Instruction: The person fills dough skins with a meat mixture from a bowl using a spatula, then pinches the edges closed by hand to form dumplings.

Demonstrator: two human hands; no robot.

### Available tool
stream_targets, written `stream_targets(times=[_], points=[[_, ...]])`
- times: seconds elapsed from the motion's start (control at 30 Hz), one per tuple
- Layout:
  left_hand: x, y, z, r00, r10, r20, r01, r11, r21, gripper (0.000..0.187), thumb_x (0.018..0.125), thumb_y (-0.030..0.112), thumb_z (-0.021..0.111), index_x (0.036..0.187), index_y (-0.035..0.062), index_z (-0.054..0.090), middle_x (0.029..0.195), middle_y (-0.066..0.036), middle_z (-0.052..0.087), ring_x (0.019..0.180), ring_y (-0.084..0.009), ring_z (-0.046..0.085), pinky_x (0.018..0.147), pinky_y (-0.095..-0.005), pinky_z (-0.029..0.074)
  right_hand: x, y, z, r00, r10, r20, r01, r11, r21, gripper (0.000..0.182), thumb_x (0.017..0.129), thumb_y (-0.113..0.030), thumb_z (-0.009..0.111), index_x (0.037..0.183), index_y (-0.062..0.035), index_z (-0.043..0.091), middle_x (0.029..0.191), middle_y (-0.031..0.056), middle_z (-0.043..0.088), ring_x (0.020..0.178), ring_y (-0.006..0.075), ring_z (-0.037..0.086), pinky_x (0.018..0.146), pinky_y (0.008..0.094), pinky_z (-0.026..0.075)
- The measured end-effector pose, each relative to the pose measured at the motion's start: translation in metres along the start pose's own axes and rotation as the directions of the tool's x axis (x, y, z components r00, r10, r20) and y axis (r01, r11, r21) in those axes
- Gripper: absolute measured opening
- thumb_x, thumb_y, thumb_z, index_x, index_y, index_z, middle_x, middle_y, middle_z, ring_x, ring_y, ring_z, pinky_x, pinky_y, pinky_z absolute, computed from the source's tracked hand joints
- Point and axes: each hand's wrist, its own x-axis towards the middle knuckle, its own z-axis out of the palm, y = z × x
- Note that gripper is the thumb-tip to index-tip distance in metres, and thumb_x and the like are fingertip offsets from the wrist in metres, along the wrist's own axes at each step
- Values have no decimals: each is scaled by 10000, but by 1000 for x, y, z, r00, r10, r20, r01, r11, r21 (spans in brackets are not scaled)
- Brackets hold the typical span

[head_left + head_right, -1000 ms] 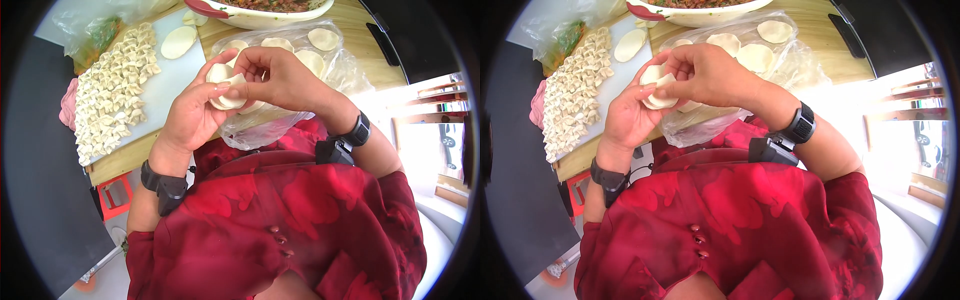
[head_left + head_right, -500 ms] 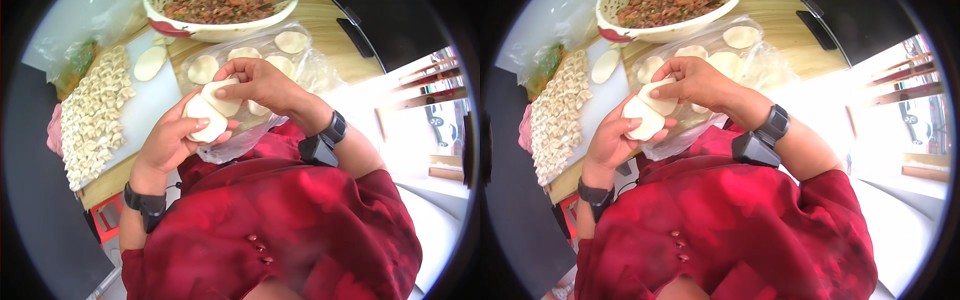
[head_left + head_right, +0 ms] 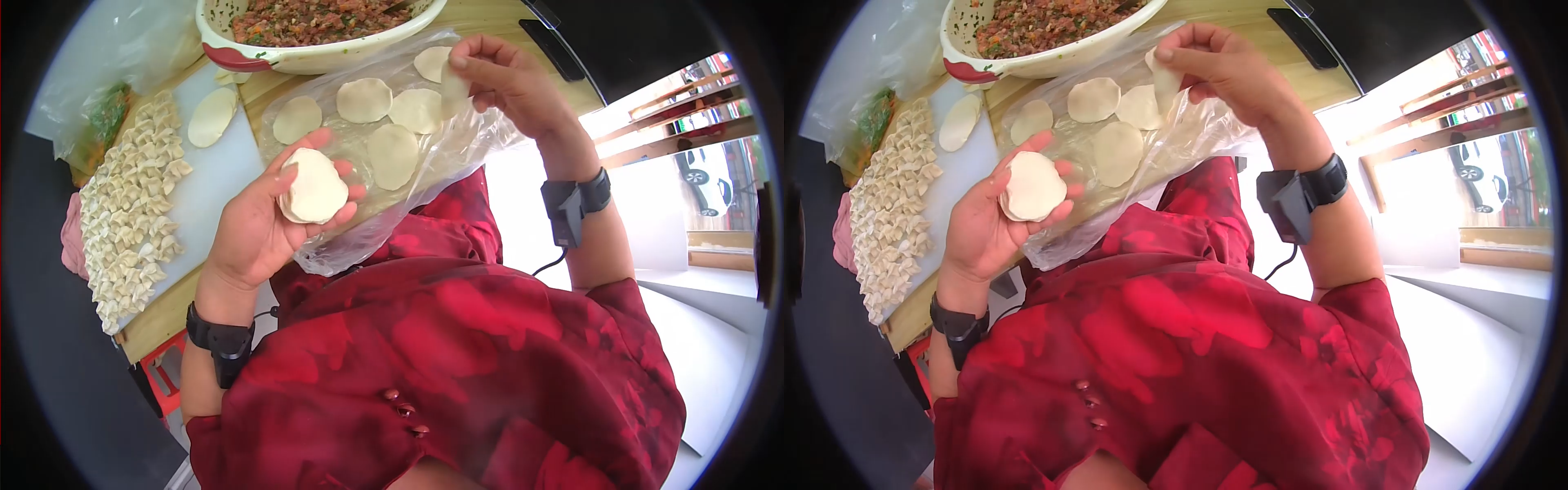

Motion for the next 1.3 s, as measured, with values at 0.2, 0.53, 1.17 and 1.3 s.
stream_targets(times=[0.2, 0.53, 1.17, 1.3], points=[[10, -1, 7, 999, 32, 9, -31, 996, -88, 563, 1037, 221, 357, 1546, 72, 166, 1366, -235, 492, 1308, -480, 431, 1095, -518, 414, 6, 25, -58, 988, 89, -126, -128, 931, -341, 244, 895, -283, 715, 1003, -68, 676, 826, -21, 659, 704, 53, 609, 584, 199, 466], [27, -6, 19, 994, 107, -38, -111, 986, -122, 511, 1076, 374, 273, 1501, 90, 275, 1377, -172, 495, 1320, -365, 447, 1102, -490, 398, -23, -13, 81, 913, -238, 332, 355, 863, -359, 163, 853, -203, 744, 933, -75, 681, 809, -36, 656, 753, 52, 587, 611, 210, 426], [13, -2, 24, 976, 187, -114, -165, 970, 176, 696, 868, -75, 491, 1512, 95, 288, 1302, -109, 499, 1161, -193, 554, 1029, -362, 465, -2, 7, 98, 935, 139, 327, -177, 980, 89, 164, 879, -202, 715, 903, -65, 628, 769, -11, 660, 731, 59, 653, 557, 182, 424], [15, -8, 25, 967, 247, -62, -218, 927, 305, 729, 843, -100, 469, 1519, 97, 284, 1302, -100, 494, 1150, -186, 556, 1031, -346, 450, -5, 0, 108, 946, 58, 318, -86, 994, 73, 193, 873, -209, 733, 905, -52, 626, 747, 0, 652, 676, 63, 633, 530, 190, 412]])
